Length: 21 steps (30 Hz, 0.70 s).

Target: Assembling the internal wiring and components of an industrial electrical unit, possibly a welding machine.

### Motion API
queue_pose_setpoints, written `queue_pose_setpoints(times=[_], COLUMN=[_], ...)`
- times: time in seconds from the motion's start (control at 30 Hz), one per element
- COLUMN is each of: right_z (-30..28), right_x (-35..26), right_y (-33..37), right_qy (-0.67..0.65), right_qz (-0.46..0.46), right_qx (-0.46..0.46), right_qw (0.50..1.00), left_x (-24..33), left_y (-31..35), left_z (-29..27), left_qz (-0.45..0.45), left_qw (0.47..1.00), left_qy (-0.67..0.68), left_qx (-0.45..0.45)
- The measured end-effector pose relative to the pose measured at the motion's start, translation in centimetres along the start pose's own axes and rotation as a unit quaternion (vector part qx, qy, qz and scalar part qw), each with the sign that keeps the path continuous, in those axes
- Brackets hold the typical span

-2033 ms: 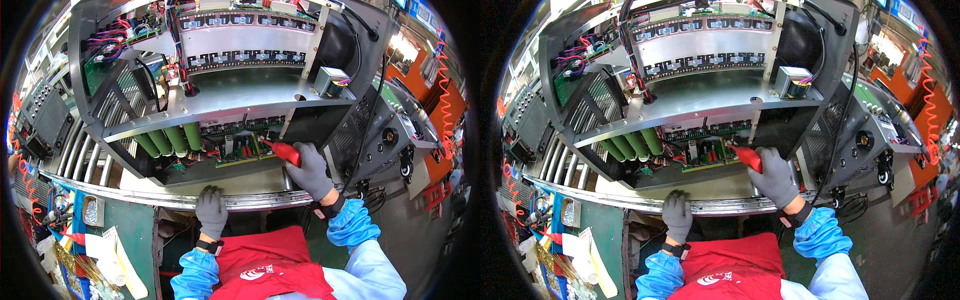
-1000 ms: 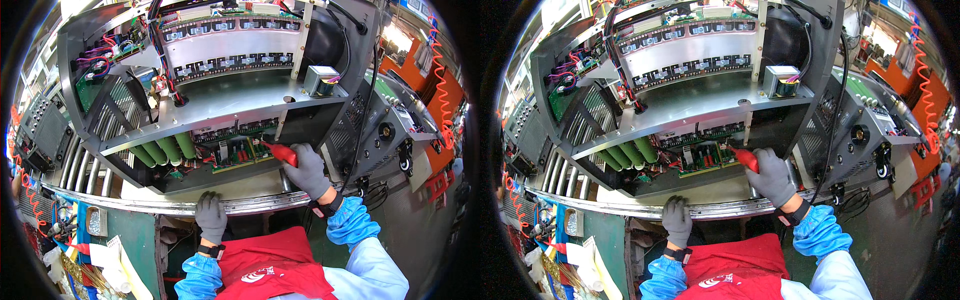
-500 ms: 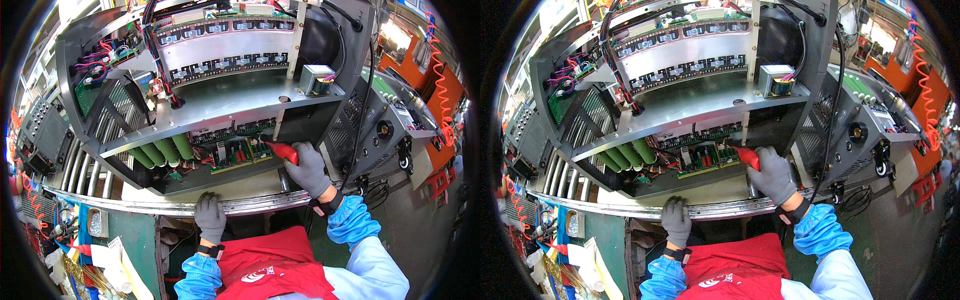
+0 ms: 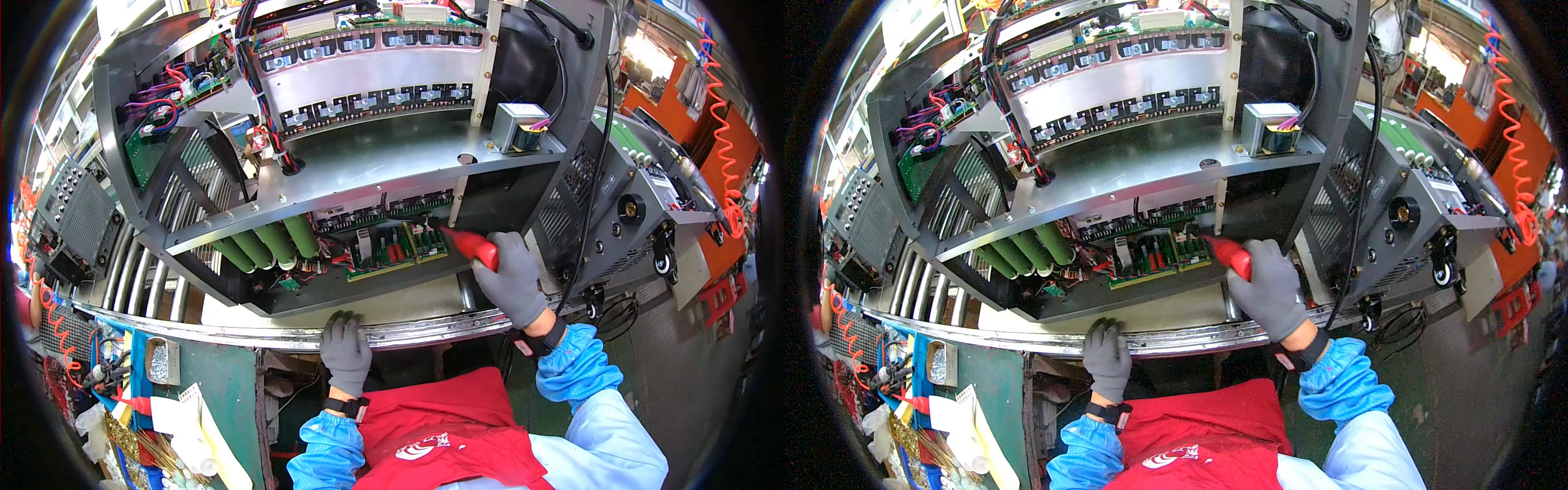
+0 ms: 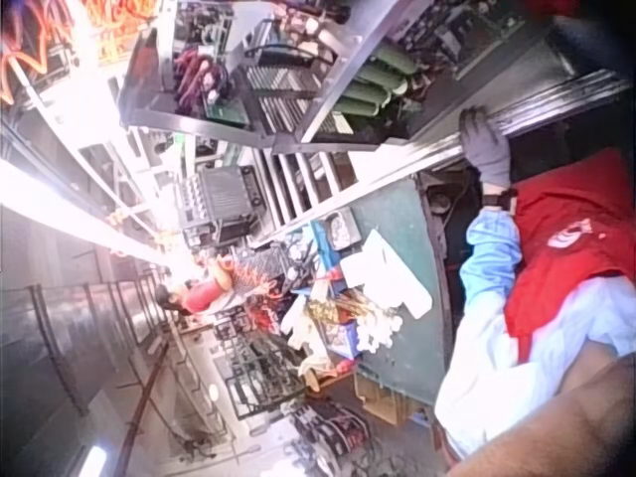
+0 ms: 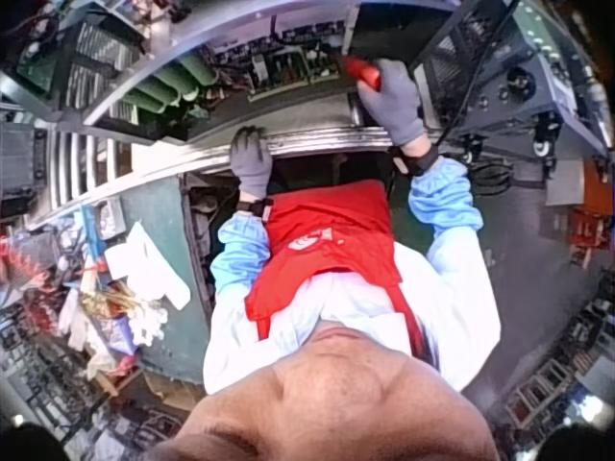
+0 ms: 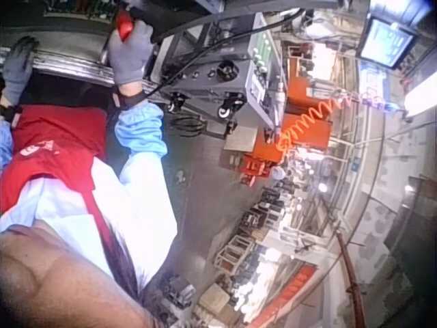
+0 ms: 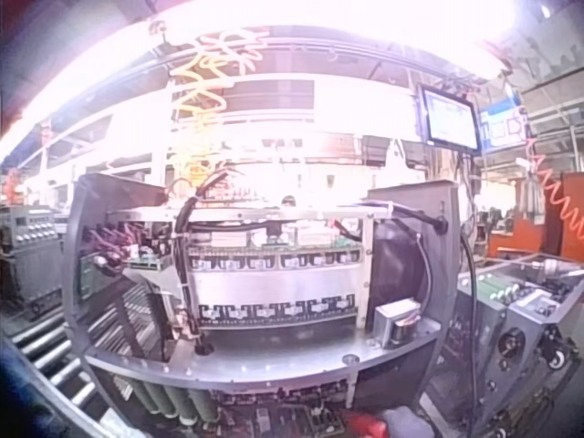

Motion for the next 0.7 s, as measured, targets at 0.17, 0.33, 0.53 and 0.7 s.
queue_pose_setpoints(times=[0.17,0.33,0.53,0.7], right_z=[-2.0,-1.4,-0.7,-0.8], right_x=[-1.1,-1.2,-0.9,-1.2], right_y=[2.9,4.1,4.4,4.4], right_qy=[-0.052,-0.047,-0.036,-0.029], right_qz=[-0.020,-0.022,-0.025,-0.033], right_qx=[-0.011,-0.027,-0.030,-0.025], right_qw=[0.998,0.998,0.999,0.999], left_x=[-0.2,0.0,-0.2,-0.2], left_y=[0.2,0.0,0.4,0.4], left_z=[0.0,0.0,0.1,0.2], left_qz=[-0.006,0.000,0.001,0.003], left_qw=[1.000,1.000,1.000,1.000], left_qy=[-0.020,-0.007,-0.013,-0.015], left_qx=[-0.016,-0.013,-0.006,-0.010])
Point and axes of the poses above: each hand's wrist, its own y-axis away from the middle knuckle, its own z-axis out of the palm, x = y × z, the point moved 3 cm from there along -y, towards the middle knuckle, and after that the axes turned 9 degrees about z, right-handed, at the moved point
